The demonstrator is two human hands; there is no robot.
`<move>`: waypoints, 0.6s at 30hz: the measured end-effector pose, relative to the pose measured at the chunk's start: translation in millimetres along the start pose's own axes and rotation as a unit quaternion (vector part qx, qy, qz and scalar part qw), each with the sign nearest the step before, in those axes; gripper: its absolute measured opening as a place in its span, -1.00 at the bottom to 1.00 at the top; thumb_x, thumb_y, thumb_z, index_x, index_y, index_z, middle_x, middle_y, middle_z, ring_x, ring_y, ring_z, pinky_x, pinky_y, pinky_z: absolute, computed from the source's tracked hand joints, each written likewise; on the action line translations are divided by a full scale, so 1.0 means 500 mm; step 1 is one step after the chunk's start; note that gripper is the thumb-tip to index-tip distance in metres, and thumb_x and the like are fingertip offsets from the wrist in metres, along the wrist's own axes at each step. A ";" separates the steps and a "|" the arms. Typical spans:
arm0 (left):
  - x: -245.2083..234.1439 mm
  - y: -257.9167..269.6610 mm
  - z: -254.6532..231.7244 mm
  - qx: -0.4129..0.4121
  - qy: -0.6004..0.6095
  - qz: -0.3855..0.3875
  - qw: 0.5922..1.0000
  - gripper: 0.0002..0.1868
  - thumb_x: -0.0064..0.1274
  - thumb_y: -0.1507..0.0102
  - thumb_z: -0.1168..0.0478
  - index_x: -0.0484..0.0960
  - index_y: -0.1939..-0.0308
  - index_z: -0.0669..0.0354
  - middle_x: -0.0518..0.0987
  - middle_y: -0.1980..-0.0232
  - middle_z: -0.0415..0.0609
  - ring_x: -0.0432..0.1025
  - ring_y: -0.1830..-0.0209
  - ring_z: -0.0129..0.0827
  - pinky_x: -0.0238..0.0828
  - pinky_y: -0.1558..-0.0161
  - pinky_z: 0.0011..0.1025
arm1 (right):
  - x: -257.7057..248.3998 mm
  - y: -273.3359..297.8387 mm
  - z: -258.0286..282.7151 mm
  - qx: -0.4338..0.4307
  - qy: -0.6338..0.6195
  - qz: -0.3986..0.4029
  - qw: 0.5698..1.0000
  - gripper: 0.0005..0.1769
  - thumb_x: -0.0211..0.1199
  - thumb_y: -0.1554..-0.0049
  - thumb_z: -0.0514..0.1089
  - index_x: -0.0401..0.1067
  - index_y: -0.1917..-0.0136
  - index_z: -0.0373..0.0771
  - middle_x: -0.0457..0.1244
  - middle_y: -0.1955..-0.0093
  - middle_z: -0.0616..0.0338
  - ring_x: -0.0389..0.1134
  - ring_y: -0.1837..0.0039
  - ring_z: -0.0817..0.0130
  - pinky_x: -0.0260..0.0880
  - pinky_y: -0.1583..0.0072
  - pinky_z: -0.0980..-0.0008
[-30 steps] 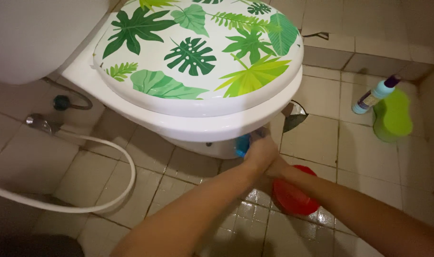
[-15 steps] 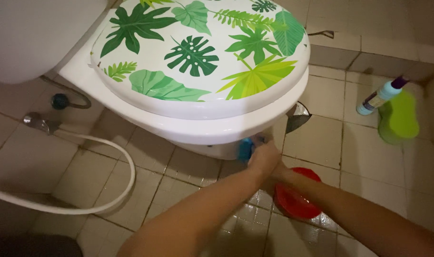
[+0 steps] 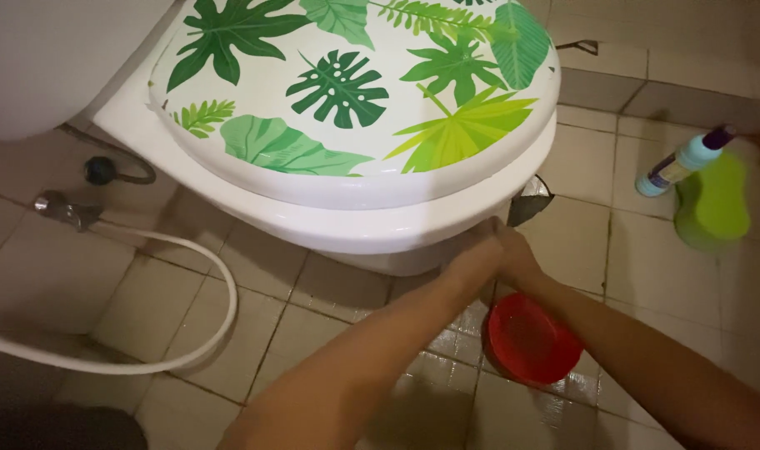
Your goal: Cleaning the exterior base and seat cover of a toilet using a brush and soapy water.
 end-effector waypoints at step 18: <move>-0.053 0.116 0.128 -0.028 0.336 0.097 0.937 -0.74 -0.05 -0.38 0.21 0.78 0.14 0.16 0.71 -0.01 0.17 0.66 0.05 -0.05 0.63 0.13 -0.13 | -0.049 0.045 0.120 0.111 -0.131 -0.081 0.982 -0.36 0.58 0.25 0.09 0.49 0.00 -0.31 0.42 0.05 -0.05 0.45 0.02 0.14 0.44 -0.03 0.17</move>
Point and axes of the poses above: each hand's wrist, its own y-axis away from the middle knuckle, its own x-axis out of the palm, z = x × y, the point moved 6 cm from there along -y, towards the middle knuckle
